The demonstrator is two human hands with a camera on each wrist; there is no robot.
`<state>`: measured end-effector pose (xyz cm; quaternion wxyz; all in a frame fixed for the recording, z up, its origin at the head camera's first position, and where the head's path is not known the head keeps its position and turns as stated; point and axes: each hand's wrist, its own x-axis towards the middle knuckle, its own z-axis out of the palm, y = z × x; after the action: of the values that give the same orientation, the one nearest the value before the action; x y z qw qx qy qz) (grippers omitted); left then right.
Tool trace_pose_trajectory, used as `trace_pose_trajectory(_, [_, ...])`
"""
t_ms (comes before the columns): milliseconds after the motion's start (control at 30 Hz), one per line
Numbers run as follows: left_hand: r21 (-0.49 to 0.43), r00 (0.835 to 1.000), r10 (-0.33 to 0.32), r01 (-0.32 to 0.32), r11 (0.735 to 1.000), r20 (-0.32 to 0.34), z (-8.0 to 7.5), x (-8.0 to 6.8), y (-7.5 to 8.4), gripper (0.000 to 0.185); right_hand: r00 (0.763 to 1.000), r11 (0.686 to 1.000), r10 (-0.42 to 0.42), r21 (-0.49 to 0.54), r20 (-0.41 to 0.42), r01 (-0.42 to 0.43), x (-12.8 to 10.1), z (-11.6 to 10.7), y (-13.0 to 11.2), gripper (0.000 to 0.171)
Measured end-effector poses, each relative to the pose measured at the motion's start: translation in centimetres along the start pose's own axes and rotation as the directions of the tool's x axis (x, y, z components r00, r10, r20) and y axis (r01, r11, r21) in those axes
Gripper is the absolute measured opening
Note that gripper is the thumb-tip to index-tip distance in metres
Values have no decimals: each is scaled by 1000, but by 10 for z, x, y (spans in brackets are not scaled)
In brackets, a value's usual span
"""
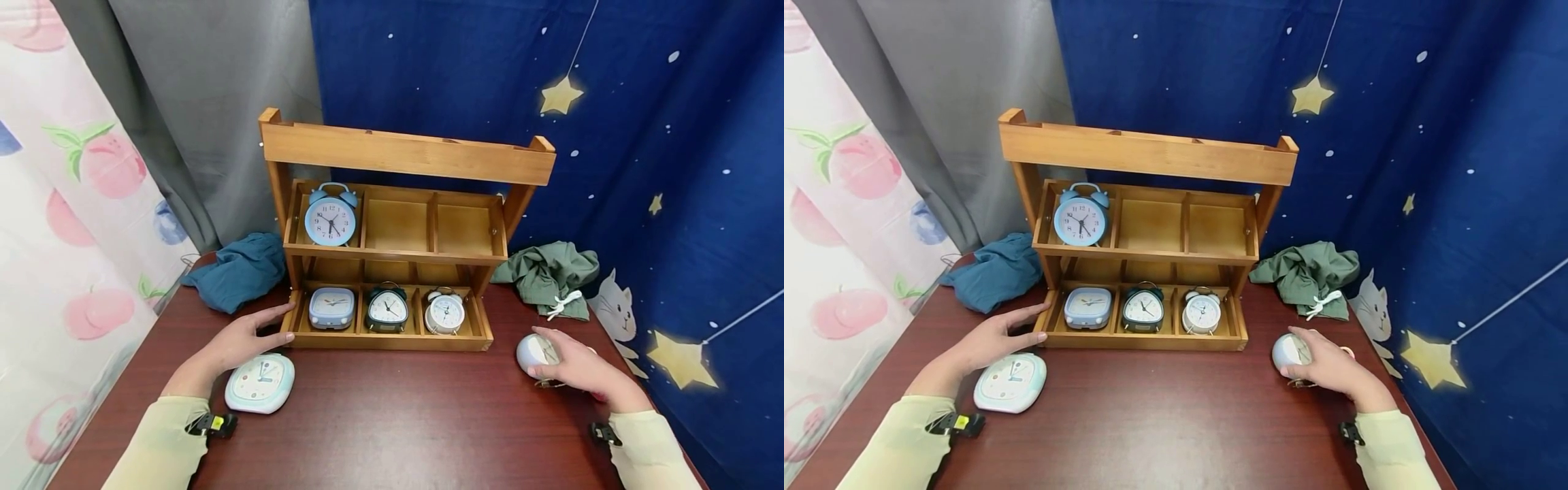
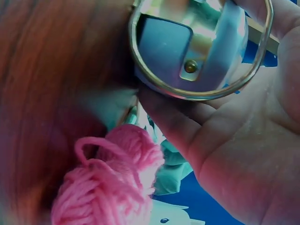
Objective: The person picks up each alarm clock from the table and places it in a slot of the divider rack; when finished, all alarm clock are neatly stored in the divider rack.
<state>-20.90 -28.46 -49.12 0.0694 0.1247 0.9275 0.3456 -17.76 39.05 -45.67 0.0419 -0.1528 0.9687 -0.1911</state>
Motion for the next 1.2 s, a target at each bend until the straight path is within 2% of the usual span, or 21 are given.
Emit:
trace_pose_trajectory(333, [-8,1000,4,-4,1000,-2,0,0,-1,82,999,1000,24,6,-49,-24,4,10,-2,91])
trace_pose_trajectory(500, [-14,1000,18,-18,1000,-7,1,0,-2,81,998,998,-35,49,-60,38,7,18,-9,89])
trace_pose_trajectory(600, [-13,1000,16,-16,1000,-8,2,0,-2,82,995,997,-71,37,-68,73,9,20,-18,89])
trace_pose_trajectory(800, [-15,1000,13,-13,1000,-6,2,-1,-1,82,983,990,-139,8,-121,141,10,14,-44,87])
trace_pose_trajectory(1000, [-9,1000,8,-8,1000,-5,0,-2,1,82,951,969,-246,-22,-187,247,14,1,-80,85])
trace_pose_trajectory(1200, [-3,1000,3,-3,1000,-2,0,-1,1,83,921,945,-318,-3,-226,326,25,-18,-121,88])
